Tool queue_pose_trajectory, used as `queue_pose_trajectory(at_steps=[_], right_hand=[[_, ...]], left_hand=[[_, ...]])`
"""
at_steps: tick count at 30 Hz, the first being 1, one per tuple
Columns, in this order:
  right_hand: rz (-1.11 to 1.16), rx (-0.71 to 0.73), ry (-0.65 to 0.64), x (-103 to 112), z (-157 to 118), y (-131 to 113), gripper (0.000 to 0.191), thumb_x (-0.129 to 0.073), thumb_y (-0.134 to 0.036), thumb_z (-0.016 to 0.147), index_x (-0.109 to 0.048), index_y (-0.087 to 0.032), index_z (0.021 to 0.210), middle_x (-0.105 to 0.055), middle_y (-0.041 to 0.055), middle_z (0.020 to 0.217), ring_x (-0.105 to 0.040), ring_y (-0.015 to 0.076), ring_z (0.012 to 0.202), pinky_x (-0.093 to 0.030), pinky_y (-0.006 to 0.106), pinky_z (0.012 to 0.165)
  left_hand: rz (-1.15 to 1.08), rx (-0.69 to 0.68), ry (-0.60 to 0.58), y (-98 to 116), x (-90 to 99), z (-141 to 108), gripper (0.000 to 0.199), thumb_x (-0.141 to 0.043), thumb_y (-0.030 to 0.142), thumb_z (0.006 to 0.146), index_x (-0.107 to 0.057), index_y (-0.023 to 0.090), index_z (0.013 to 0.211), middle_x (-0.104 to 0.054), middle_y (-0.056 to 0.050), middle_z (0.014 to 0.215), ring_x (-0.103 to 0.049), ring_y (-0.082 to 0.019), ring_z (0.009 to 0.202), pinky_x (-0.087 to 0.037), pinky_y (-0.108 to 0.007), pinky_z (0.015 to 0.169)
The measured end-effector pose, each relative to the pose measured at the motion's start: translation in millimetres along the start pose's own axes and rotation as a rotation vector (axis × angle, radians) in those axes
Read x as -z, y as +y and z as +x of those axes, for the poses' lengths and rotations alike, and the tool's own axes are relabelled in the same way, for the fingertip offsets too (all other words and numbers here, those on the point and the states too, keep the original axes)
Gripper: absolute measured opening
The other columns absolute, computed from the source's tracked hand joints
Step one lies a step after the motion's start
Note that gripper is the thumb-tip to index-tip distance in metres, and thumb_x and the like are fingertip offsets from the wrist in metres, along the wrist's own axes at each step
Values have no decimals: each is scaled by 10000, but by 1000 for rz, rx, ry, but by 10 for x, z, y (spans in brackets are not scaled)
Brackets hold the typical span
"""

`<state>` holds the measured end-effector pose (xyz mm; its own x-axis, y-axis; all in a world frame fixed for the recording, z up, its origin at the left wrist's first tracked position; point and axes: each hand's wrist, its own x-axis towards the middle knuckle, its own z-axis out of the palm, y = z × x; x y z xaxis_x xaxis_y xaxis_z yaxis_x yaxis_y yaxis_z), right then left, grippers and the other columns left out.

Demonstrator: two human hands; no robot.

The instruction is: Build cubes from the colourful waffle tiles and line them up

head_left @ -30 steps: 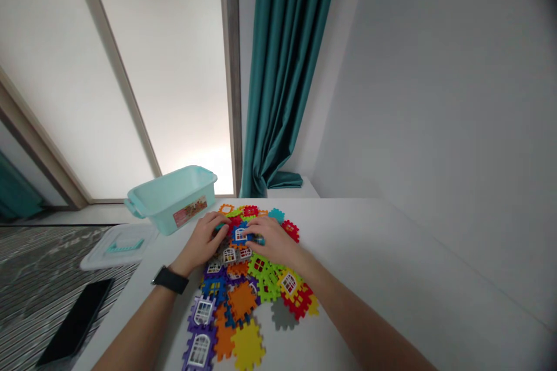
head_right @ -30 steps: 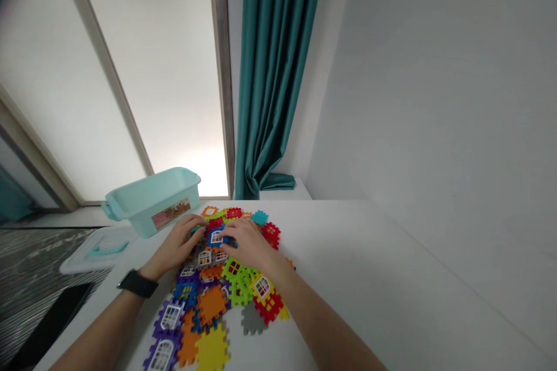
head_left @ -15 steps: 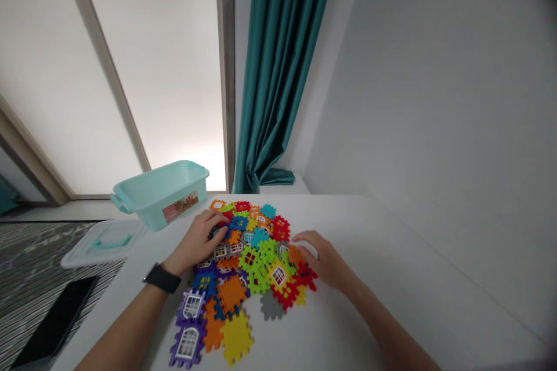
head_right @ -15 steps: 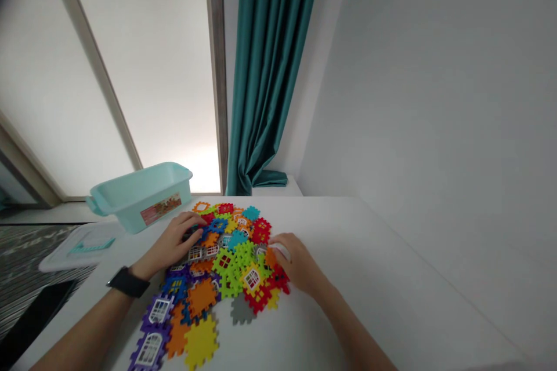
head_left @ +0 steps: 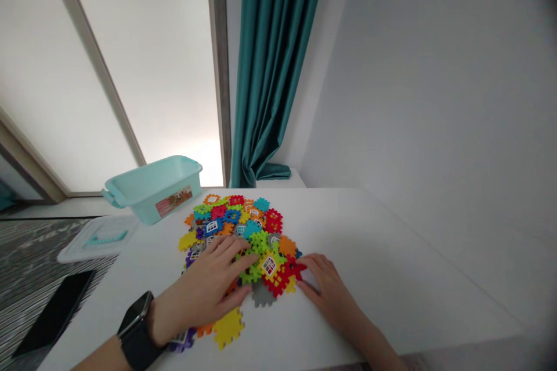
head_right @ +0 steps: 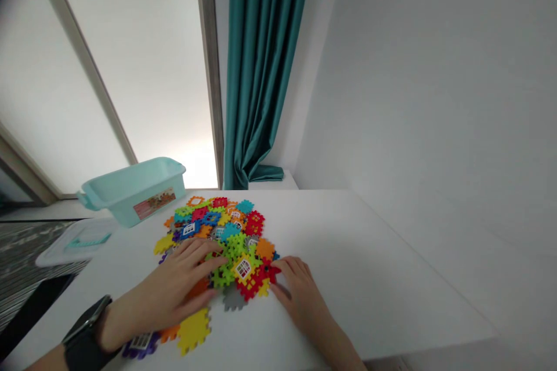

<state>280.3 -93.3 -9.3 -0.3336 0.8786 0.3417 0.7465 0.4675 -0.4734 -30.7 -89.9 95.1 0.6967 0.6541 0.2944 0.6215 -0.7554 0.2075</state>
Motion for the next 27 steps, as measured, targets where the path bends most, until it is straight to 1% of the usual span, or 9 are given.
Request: queue_pose_trajectory(at_steps=[3,5,8,11,15,20,23,25,27], right_hand=[[-22,7,25,-91,2,-55,207,-613,-256,935,-618,-279,1141,-671,81,1126,-601,288,1104,-477,482,984],[-46,27,35,-147,16,-111,195,-614,-255,932,-621,-281,1125,-671,82,1119,-604,294,1094,-480,487,971],[-95,56,55,-203,32,-195,185,-609,-252,924,-629,-279,1106,-670,88,1108,-611,301,1074,-487,498,952],[-114,77,73,-227,21,-253,210,-617,-262,915,-626,-281,1124,-666,92,1101,-613,306,1064,-497,502,940],[-104,106,62,-262,-44,-311,288,-615,-263,915,-600,-292,1201,-660,101,1128,-612,316,1083,-510,515,942],[-68,150,20,-373,-130,-389,386,-598,-238,909,-569,-320,1285,-659,105,1160,-625,313,1088,-535,496,941],[-68,92,29,-409,-125,-405,400,-617,-249,884,-579,-307,1278,-645,118,1179,-609,318,1130,-526,500,974],[-107,38,35,-402,-80,-398,506,-671,-267,836,-555,-286,1328,-592,134,1296,-536,347,1260,-465,543,1058],[-160,21,15,-384,-10,-390,704,-730,-301,783,-472,-280,1438,-429,139,1511,-357,391,1430,-335,611,1151]], left_hand=[[26,18,-13,116,-73,-299,596,-634,478,894,-473,358,1454,-575,-79,1414,-511,-344,1307,-414,-561,1112],[63,24,-21,143,-159,-466,697,-677,539,843,-456,341,1474,-560,-89,1443,-492,-364,1332,-370,-587,1145],[110,9,-69,125,-286,-601,746,-706,548,806,-467,297,1467,-553,-104,1456,-490,-369,1341,-302,-609,1184],[145,30,-85,52,-349,-612,696,-691,552,818,-510,266,1426,-589,-128,1405,-507,-363,1328,-280,-613,1191],[126,26,-79,-81,-333,-566,641,-629,614,851,-542,273,1386,-626,-119,1344,-533,-343,1304,-264,-588,1200],[127,1,-101,-212,-286,-554,699,-610,678,841,-534,261,1396,-621,-128,1352,-544,-355,1282,-268,-600,1182],[140,-9,-98,-229,-273,-544,738,-585,715,843,-512,262,1420,-603,-130,1378,-537,-356,1280,-268,-601,1176],[151,-27,-114,-217,-266,-517,783,-572,752,830,-497,261,1435,-589,-127,1395,-526,-360,1286,-273,-595,1171],[160,-39,-130,-195,-263,-471,815,-566,775,819,-489,254,1442,-584,-127,1398,-513,-364,1298,-272,-593,1168]])
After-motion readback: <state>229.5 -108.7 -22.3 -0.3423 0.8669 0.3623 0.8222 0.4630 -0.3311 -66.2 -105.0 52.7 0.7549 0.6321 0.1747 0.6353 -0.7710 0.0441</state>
